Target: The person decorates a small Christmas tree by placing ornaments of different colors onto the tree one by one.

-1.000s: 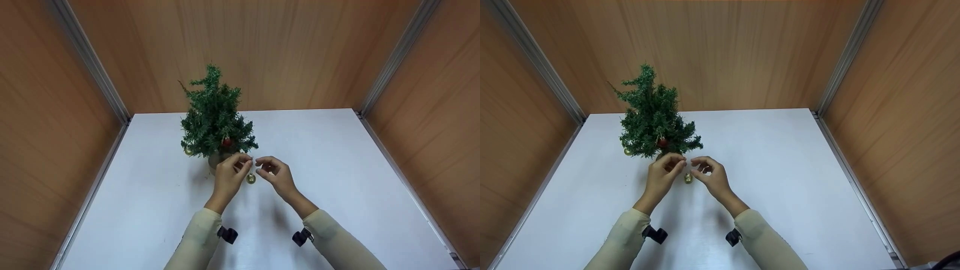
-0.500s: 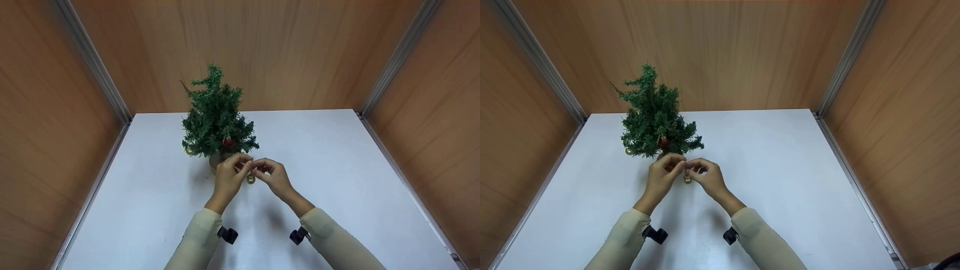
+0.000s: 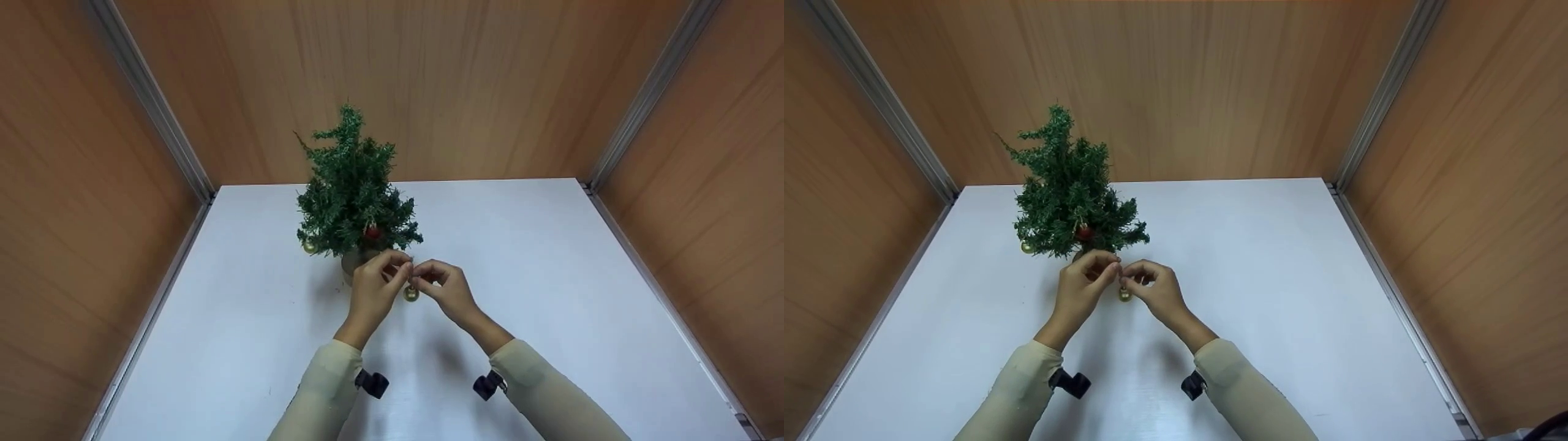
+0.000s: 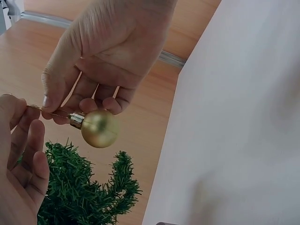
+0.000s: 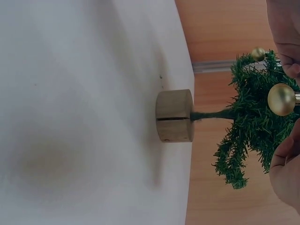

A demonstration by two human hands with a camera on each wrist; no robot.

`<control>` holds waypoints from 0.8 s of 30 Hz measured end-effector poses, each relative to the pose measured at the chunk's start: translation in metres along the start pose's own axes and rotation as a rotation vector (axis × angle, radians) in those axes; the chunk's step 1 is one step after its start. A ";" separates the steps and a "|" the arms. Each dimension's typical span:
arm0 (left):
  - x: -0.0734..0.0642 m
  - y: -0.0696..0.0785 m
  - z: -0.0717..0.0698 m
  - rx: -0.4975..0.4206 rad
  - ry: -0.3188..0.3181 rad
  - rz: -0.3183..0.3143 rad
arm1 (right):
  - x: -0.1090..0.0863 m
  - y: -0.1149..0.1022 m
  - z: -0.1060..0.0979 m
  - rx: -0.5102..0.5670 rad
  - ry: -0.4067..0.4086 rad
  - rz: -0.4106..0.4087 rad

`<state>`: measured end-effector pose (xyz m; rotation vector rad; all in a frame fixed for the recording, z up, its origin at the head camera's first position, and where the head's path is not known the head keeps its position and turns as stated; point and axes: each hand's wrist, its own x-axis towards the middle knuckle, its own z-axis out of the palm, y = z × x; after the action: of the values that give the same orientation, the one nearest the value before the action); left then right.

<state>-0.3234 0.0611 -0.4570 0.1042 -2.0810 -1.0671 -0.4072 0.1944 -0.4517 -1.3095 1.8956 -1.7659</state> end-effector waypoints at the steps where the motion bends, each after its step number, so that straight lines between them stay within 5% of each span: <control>1: 0.000 0.000 0.000 0.000 0.000 -0.002 | 0.000 0.000 0.000 0.003 0.001 -0.004; 24: -0.013 -0.010 0.004 -0.037 -0.017 -0.043 | 0.002 0.000 0.001 0.045 0.021 -0.030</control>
<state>-0.3202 0.0623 -0.4736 0.1227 -2.0814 -1.1357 -0.4077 0.1918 -0.4514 -1.3158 1.8457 -1.8325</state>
